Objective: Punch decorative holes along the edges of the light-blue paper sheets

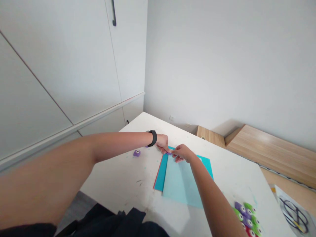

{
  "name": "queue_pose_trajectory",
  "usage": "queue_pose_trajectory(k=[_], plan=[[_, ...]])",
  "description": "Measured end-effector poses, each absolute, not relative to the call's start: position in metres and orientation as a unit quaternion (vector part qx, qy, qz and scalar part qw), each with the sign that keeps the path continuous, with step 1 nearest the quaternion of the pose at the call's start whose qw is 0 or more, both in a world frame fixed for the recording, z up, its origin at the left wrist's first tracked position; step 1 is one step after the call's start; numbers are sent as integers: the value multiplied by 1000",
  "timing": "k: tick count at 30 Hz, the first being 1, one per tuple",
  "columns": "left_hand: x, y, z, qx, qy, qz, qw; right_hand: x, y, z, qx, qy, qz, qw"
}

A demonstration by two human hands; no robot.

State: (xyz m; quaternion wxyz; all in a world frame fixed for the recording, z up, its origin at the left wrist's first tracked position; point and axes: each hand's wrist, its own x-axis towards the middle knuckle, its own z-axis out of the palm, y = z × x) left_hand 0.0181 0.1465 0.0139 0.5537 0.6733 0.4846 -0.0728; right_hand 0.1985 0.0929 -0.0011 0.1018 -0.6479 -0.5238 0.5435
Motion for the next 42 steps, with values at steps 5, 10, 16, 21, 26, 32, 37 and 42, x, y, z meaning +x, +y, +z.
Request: queue_pose_trajectory(k=[5, 10, 16, 21, 26, 32, 37, 42], plan=[[9, 116, 5, 846, 417, 110, 314, 194, 92, -3, -642, -516, 553, 126], [9, 88, -10, 878, 414, 157, 182, 192, 97, 0, -614, -515, 589, 102], [8, 91, -17, 860, 433, 168, 211, 190, 102, 0, -627, -519, 573, 92], [6, 98, -14, 843, 428, 168, 280, 187, 97, 1, -636, -507, 575, 89], [-2, 112, -6, 787, 394, 135, 456, 189, 93, 4, -632, -494, 590, 84], [-5, 113, -2, 797, 374, 167, 444, 195, 88, -3, -620, -508, 592, 90], [-4, 100, -8, 816, 382, 182, 393, 198, 86, -12, -621, -545, 554, 102], [-2, 93, -16, 842, 403, 187, 307, 204, 85, -19, -633, -603, 467, 130]])
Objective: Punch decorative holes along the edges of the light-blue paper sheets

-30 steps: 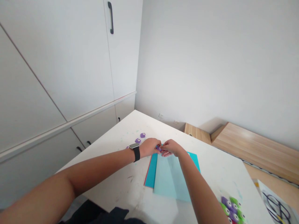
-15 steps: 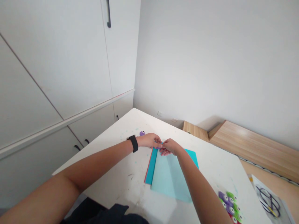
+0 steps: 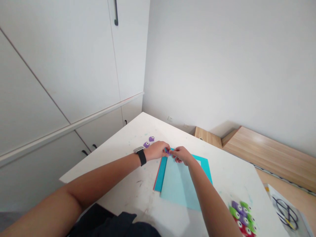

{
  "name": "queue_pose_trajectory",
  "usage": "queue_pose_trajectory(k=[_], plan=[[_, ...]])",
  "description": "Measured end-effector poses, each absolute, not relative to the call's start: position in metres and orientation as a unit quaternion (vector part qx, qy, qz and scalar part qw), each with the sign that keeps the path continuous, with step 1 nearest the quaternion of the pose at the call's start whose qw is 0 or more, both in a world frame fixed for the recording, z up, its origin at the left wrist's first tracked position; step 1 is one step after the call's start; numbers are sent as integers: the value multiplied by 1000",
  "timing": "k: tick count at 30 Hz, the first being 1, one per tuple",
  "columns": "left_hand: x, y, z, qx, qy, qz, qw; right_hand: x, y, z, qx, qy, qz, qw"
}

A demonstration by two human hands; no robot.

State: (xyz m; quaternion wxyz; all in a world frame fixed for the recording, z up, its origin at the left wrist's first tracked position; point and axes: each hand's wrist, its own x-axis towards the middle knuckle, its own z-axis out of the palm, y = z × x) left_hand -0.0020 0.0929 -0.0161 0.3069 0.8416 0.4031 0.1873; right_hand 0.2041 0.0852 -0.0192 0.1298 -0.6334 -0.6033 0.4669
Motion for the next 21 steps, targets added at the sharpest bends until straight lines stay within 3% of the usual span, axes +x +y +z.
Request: queue_pose_trajectory(k=[7, 17, 21], plan=[[-2, 88, -19, 844, 396, 208, 296, 221, 89, -25, -621, -706, 286, 183], [0, 76, -20, 844, 383, 225, 301, 220, 93, -22, -559, -774, 252, 155], [2, 71, -18, 809, 392, 242, 366, 219, 90, -19, -553, -777, 249, 171]])
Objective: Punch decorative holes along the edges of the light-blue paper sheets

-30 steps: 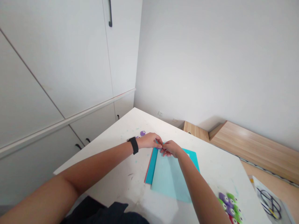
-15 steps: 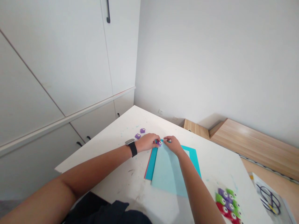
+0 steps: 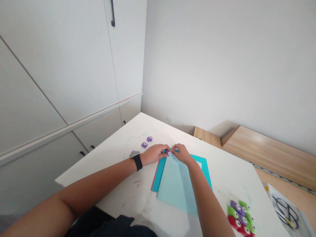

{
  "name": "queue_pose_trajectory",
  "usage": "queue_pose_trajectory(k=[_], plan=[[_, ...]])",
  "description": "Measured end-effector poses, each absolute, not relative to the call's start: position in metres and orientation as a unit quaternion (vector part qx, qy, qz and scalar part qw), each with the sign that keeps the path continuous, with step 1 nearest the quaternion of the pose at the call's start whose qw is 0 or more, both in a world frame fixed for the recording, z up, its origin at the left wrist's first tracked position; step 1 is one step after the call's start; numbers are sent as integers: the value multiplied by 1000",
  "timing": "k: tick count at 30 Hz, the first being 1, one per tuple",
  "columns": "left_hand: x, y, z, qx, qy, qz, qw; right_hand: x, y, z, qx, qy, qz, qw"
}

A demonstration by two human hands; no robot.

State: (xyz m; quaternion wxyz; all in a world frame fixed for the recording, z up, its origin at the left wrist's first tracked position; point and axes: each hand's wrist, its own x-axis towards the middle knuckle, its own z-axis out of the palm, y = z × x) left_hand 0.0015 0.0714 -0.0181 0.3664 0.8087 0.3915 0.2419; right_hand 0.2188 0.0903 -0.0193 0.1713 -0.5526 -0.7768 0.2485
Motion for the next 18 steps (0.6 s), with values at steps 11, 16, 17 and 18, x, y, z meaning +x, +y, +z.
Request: queue_pose_trajectory(k=[11, 16, 17, 18], plan=[[23, 72, -27, 587, 387, 395, 591, 211, 72, -1, -535, -756, 237, 292], [24, 69, -16, 584, 356, 417, 598, 206, 62, 24, -539, -759, 199, 307], [23, 68, -14, 586, 354, 417, 597, 206, 60, 28, -538, -760, 197, 308], [23, 67, -13, 589, 351, 419, 595, 206, 59, 31, -534, -762, 197, 309]])
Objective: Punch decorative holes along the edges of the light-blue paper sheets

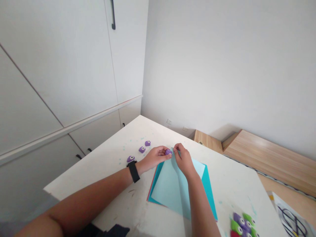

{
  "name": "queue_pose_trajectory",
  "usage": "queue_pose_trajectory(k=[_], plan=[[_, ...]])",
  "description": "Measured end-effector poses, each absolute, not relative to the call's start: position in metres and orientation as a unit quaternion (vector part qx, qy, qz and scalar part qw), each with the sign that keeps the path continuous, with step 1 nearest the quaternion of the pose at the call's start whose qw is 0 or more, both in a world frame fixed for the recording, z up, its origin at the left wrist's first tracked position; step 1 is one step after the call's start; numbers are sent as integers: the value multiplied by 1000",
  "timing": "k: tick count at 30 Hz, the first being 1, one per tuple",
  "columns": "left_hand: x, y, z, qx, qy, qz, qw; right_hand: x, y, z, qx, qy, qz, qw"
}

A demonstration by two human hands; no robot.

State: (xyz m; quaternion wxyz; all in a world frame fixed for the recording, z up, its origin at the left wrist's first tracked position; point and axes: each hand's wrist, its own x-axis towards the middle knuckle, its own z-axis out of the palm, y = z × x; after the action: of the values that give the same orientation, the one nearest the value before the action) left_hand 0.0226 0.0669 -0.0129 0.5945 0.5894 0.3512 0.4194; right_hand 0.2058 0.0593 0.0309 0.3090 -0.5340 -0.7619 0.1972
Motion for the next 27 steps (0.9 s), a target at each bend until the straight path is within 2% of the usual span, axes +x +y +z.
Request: queue_pose_trajectory(k=[11, 20, 27], plan=[[21, 59, -6, 614, 326, 440, 568, 209, 56, 37, -485, -763, 229, 361], [20, 52, -11, 589, 325, 461, 579, 204, 52, 42, -472, -776, 222, 356], [22, 44, -4, 609, 347, 463, 544, 201, 53, 38, -475, -772, 207, 368]])
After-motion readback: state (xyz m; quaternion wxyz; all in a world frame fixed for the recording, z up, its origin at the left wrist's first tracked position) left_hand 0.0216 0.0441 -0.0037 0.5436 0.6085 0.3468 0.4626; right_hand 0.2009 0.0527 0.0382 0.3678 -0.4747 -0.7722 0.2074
